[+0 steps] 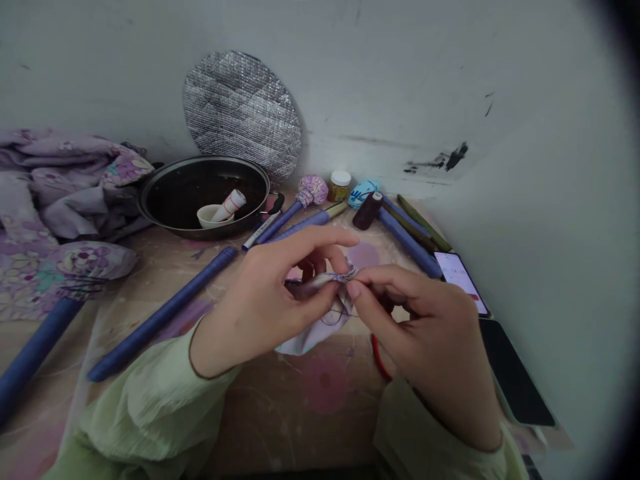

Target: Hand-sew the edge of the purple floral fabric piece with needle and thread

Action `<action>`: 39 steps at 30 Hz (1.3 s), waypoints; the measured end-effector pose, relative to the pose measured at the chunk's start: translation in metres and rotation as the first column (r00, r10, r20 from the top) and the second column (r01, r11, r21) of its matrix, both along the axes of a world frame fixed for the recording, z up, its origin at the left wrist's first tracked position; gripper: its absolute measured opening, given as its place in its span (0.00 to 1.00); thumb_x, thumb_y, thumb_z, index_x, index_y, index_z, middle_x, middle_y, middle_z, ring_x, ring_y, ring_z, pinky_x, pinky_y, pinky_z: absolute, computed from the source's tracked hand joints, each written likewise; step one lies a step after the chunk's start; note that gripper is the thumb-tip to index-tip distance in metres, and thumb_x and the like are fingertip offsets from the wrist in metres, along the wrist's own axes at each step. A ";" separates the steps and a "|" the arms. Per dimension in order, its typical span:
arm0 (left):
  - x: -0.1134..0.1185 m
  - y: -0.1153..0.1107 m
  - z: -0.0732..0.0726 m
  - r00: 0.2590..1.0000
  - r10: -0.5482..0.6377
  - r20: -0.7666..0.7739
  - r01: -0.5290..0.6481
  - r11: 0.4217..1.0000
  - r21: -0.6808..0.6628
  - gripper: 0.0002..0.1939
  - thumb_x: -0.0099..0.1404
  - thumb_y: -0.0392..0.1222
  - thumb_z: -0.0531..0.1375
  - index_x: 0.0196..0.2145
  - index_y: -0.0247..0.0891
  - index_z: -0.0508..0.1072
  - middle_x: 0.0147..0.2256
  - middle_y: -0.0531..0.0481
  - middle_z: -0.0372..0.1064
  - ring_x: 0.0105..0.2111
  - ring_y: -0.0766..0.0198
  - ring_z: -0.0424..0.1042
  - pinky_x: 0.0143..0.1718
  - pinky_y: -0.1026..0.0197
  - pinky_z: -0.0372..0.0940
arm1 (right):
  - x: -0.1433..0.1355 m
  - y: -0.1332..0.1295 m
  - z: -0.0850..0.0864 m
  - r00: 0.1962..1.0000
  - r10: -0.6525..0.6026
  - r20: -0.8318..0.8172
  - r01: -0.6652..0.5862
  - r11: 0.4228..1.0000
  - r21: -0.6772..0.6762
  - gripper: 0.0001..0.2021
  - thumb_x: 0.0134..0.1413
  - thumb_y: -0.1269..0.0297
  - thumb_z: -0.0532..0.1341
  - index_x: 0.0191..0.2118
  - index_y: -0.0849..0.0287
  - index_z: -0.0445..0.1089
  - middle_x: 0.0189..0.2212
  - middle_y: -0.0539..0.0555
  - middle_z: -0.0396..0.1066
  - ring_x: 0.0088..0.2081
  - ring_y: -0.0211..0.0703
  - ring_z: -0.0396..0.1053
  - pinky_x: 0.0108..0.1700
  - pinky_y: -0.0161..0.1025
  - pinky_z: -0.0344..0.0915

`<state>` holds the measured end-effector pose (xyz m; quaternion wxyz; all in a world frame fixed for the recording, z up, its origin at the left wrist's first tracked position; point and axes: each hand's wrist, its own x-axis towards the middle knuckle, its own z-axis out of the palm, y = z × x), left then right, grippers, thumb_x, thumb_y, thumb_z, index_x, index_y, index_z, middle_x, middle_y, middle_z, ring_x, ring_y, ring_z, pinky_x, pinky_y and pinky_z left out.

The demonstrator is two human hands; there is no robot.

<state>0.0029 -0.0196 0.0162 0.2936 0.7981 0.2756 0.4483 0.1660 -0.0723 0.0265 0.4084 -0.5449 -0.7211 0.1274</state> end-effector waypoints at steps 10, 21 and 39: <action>0.000 -0.001 -0.001 0.991 0.055 -0.121 -0.047 0.997 0.067 0.30 0.54 0.23 0.58 0.54 0.40 0.66 0.32 0.57 0.73 0.28 0.72 0.68 0.31 0.70 0.65 | 0.000 0.002 -0.002 0.999 0.013 0.048 -0.012 1.000 -0.017 0.05 0.53 0.73 0.61 0.29 0.59 0.73 0.17 0.43 0.69 0.19 0.27 0.63 0.22 0.27 0.56; 0.002 -0.002 -0.001 0.983 0.091 -0.159 -0.068 0.987 0.145 0.30 0.54 0.24 0.58 0.55 0.38 0.64 0.32 0.58 0.73 0.32 0.72 0.69 0.37 0.69 0.66 | -0.001 0.001 -0.001 0.997 0.034 0.062 -0.028 0.995 -0.097 0.07 0.56 0.71 0.60 0.30 0.60 0.74 0.19 0.46 0.71 0.19 0.29 0.65 0.23 0.29 0.57; 0.007 -0.008 -0.006 0.964 0.202 -0.176 -0.140 0.941 0.309 0.25 0.59 0.27 0.57 0.54 0.39 0.65 0.32 0.54 0.73 0.32 0.66 0.70 0.39 0.62 0.68 | -0.005 -0.002 -0.010 0.997 -0.056 0.043 0.060 0.994 -0.089 0.06 0.57 0.67 0.59 0.30 0.57 0.71 0.16 0.45 0.69 0.14 0.32 0.63 0.20 0.32 0.57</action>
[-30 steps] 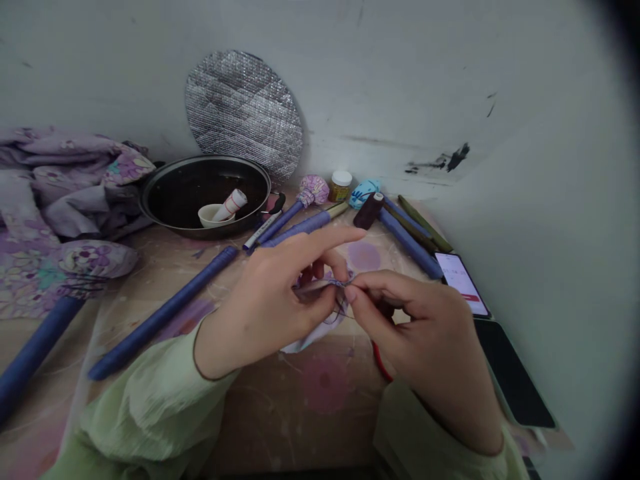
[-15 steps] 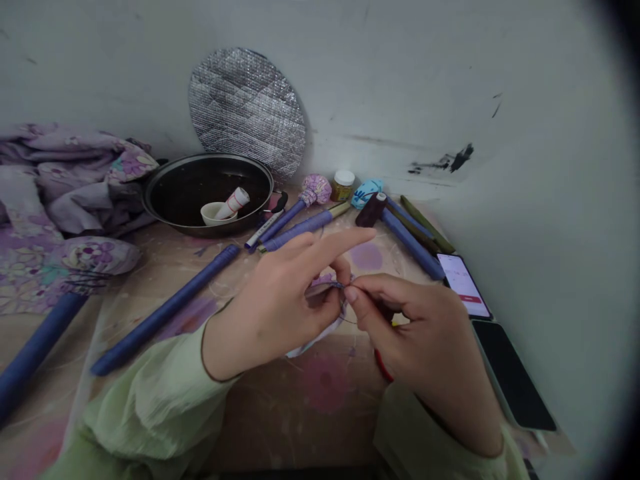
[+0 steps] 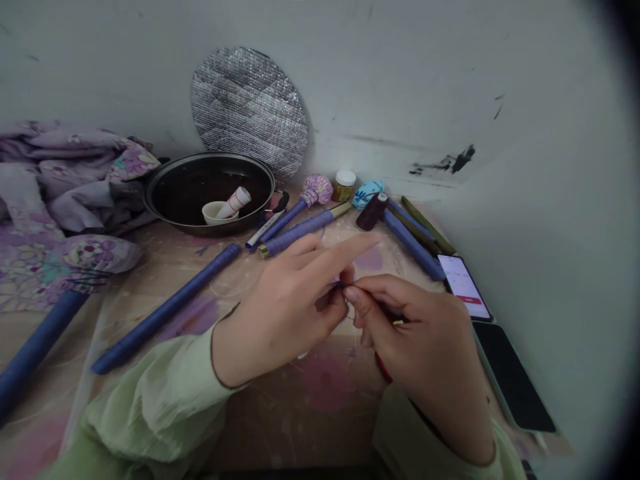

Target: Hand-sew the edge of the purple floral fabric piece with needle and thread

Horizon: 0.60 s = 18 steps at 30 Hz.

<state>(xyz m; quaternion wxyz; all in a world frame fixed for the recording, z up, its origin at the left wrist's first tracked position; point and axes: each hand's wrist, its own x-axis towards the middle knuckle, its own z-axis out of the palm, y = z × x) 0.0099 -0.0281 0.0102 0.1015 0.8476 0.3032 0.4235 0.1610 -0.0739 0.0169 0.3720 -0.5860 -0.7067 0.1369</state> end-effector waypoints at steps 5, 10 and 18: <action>-0.001 -0.001 0.001 1.000 0.002 -0.002 -0.002 1.000 0.020 0.24 0.60 0.28 0.57 0.54 0.37 0.64 0.33 0.53 0.73 0.32 0.66 0.70 0.38 0.62 0.68 | -0.003 -0.002 0.003 0.987 -0.044 -0.153 0.030 0.995 -0.095 0.05 0.57 0.67 0.60 0.35 0.55 0.60 0.15 0.42 0.70 0.14 0.34 0.65 0.20 0.32 0.59; -0.001 -0.002 0.000 1.000 0.022 -0.008 -0.022 1.000 0.021 0.24 0.61 0.28 0.57 0.55 0.38 0.64 0.34 0.52 0.73 0.33 0.65 0.70 0.38 0.61 0.69 | -0.006 -0.004 0.002 0.984 -0.053 -0.171 0.043 0.997 -0.066 0.09 0.57 0.69 0.59 0.33 0.54 0.56 0.16 0.42 0.70 0.14 0.33 0.65 0.19 0.31 0.58; 0.001 -0.003 0.000 1.000 0.031 0.004 -0.031 0.997 0.068 0.23 0.61 0.27 0.57 0.54 0.36 0.65 0.34 0.52 0.74 0.34 0.66 0.69 0.40 0.62 0.69 | -0.007 -0.004 0.001 0.988 -0.044 -0.149 0.035 0.997 -0.064 0.08 0.58 0.68 0.57 0.33 0.53 0.54 0.16 0.40 0.68 0.13 0.33 0.64 0.18 0.31 0.57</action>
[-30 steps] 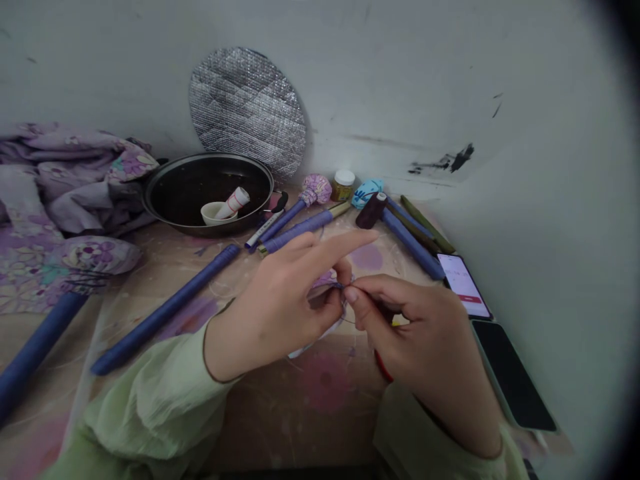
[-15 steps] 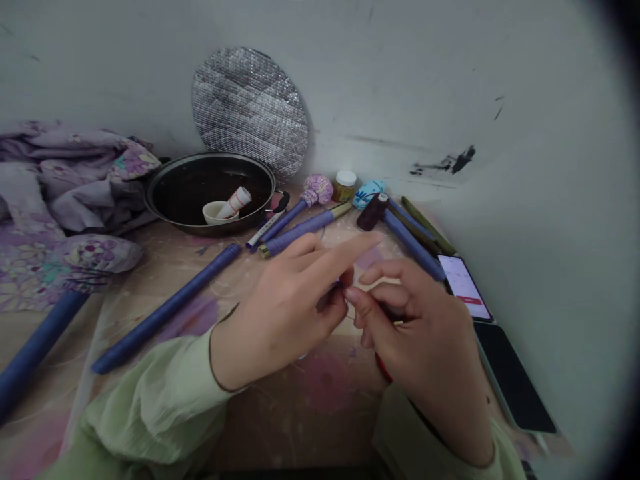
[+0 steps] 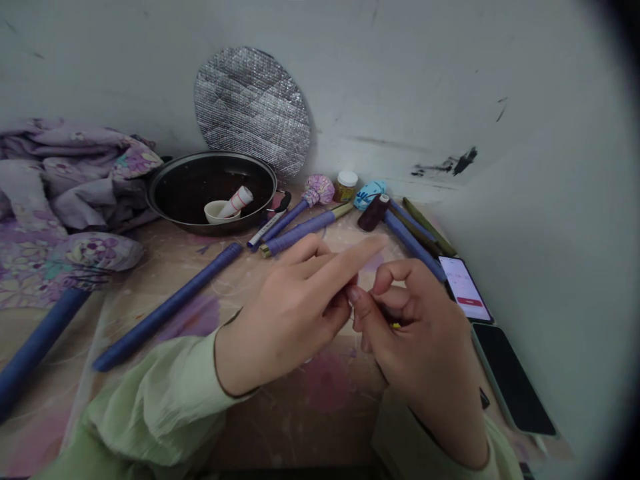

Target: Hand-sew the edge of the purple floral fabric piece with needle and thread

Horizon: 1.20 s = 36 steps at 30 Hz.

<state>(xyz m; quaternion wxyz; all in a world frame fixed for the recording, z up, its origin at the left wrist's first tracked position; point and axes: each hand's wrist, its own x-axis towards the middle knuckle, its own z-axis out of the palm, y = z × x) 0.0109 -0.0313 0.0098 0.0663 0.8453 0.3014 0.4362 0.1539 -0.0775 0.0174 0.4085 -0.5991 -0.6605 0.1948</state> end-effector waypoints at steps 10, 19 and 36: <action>0.000 0.000 0.001 1.000 -0.006 0.019 0.007 0.999 -0.035 0.22 0.62 0.28 0.56 0.53 0.39 0.66 0.34 0.52 0.74 0.34 0.66 0.69 0.40 0.62 0.69 | 0.001 0.003 -0.003 0.999 0.028 -0.039 -0.027 1.000 0.010 0.05 0.59 0.66 0.58 0.35 0.53 0.58 0.16 0.40 0.68 0.14 0.31 0.64 0.19 0.30 0.59; -0.007 0.007 0.005 0.997 0.068 0.034 -0.066 0.997 -0.042 0.27 0.59 0.26 0.57 0.55 0.41 0.65 0.33 0.54 0.73 0.36 0.66 0.71 0.40 0.63 0.69 | 0.011 0.003 0.010 0.988 0.051 0.146 -0.060 0.997 0.054 0.02 0.55 0.69 0.61 0.32 0.55 0.71 0.20 0.44 0.73 0.18 0.31 0.69 0.23 0.28 0.64; -0.001 0.002 0.001 0.999 0.042 0.032 -0.041 0.999 -0.026 0.23 0.62 0.26 0.57 0.55 0.37 0.64 0.34 0.52 0.72 0.34 0.67 0.69 0.38 0.64 0.68 | 0.000 0.005 0.003 0.979 -0.029 0.202 -0.004 0.987 0.162 0.07 0.54 0.71 0.60 0.27 0.58 0.72 0.18 0.46 0.72 0.19 0.34 0.68 0.23 0.32 0.60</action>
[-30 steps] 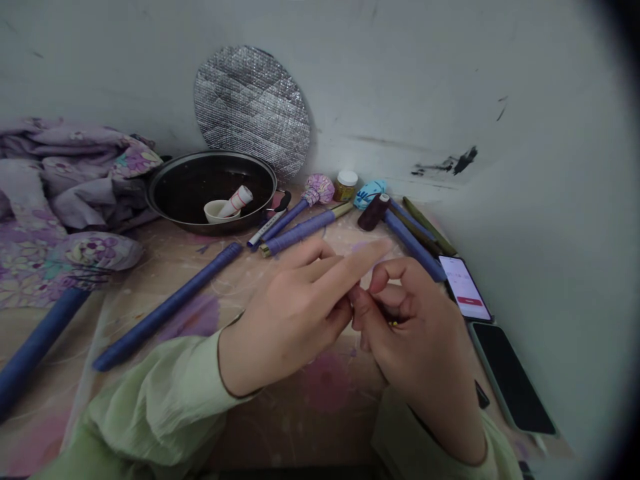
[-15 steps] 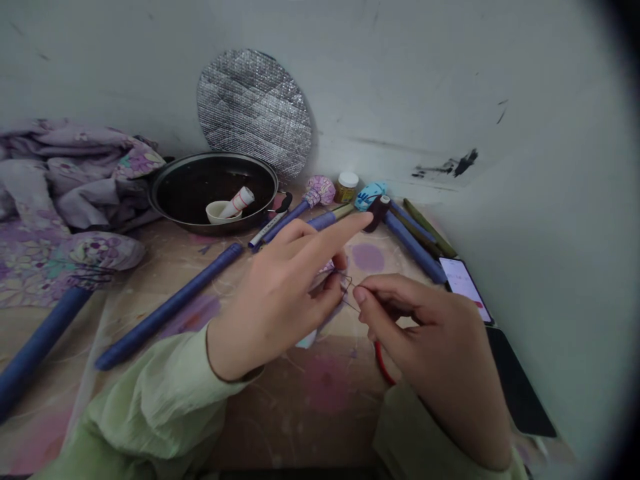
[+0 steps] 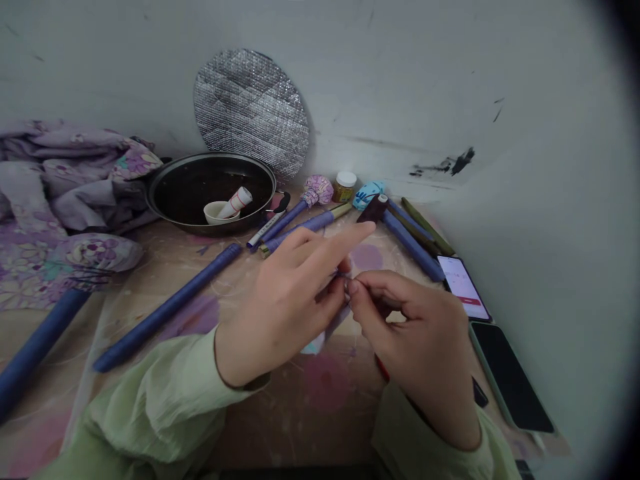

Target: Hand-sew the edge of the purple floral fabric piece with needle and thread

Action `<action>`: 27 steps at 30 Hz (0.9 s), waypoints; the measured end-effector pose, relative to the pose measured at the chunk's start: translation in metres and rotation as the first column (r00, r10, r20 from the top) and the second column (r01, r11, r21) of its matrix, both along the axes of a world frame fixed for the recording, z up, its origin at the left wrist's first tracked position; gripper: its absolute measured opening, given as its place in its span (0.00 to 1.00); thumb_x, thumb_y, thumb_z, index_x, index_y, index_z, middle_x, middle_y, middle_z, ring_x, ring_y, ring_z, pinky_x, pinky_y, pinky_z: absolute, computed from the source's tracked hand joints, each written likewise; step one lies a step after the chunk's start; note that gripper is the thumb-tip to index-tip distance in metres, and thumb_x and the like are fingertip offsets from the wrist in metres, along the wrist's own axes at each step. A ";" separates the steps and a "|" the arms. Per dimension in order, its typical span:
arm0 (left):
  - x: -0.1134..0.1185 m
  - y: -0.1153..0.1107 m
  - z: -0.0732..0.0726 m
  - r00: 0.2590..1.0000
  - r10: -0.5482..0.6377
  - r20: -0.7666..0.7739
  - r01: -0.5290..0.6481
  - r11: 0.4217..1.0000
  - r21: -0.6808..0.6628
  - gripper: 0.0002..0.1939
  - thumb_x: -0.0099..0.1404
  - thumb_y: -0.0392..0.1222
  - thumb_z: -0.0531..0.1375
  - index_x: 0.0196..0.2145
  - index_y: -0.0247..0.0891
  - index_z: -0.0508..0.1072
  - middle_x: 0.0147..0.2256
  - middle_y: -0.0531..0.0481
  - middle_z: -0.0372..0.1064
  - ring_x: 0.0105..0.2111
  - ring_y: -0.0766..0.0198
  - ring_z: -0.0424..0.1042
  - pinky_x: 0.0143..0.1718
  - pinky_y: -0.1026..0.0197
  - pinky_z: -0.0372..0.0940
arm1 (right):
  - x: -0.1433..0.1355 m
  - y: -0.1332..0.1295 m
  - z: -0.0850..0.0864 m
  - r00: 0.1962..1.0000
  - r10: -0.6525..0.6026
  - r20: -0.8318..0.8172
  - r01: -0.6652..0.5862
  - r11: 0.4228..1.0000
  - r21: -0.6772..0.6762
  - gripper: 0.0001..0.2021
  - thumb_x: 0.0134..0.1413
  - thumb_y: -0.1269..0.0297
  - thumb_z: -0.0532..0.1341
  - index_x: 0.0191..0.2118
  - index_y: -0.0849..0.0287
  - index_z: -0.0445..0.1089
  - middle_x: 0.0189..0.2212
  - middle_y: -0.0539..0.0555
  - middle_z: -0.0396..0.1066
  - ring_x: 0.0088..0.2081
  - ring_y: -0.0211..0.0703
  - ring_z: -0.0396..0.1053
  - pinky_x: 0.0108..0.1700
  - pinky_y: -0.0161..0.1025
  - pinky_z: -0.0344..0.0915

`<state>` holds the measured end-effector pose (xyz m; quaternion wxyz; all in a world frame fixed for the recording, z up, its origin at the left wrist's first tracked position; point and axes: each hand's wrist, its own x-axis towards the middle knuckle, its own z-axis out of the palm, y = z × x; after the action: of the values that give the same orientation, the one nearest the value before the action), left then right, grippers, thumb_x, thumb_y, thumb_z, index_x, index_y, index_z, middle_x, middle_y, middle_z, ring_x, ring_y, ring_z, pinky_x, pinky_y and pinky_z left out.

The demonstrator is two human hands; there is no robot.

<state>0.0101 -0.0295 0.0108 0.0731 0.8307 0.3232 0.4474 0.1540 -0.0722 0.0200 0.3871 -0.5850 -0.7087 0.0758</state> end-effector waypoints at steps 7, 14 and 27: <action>0.000 0.005 -0.003 0.986 0.064 0.157 -0.066 0.998 0.008 0.17 0.59 0.31 0.62 0.47 0.35 0.68 0.40 0.48 0.67 0.36 0.66 0.69 0.37 0.64 0.70 | -0.003 -0.001 -0.002 0.998 -0.042 -0.037 0.048 0.985 0.164 0.07 0.54 0.74 0.61 0.27 0.57 0.70 0.17 0.42 0.68 0.17 0.28 0.64 0.22 0.28 0.59; 0.000 0.005 0.002 0.985 0.137 0.102 -0.131 0.989 -0.062 0.05 0.60 0.38 0.63 0.32 0.37 0.69 0.29 0.53 0.71 0.30 0.65 0.71 0.35 0.62 0.67 | -0.007 -0.002 -0.009 0.990 -0.095 -0.102 0.122 0.944 0.305 0.06 0.53 0.75 0.62 0.30 0.57 0.69 0.19 0.42 0.68 0.19 0.27 0.65 0.24 0.27 0.61; 0.000 0.004 0.005 0.966 0.022 0.257 0.018 0.988 -0.151 0.03 0.59 0.34 0.64 0.31 0.37 0.72 0.27 0.56 0.70 0.26 0.72 0.67 0.26 0.68 0.61 | -0.012 -0.003 -0.013 0.985 -0.099 -0.138 0.143 0.924 0.354 0.05 0.53 0.74 0.62 0.31 0.57 0.69 0.20 0.43 0.71 0.19 0.28 0.66 0.24 0.28 0.62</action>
<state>0.0104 -0.0252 0.0157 0.1770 0.7571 0.3450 0.5258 0.1423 -0.0752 0.0072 0.5335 -0.5407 -0.6488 -0.0459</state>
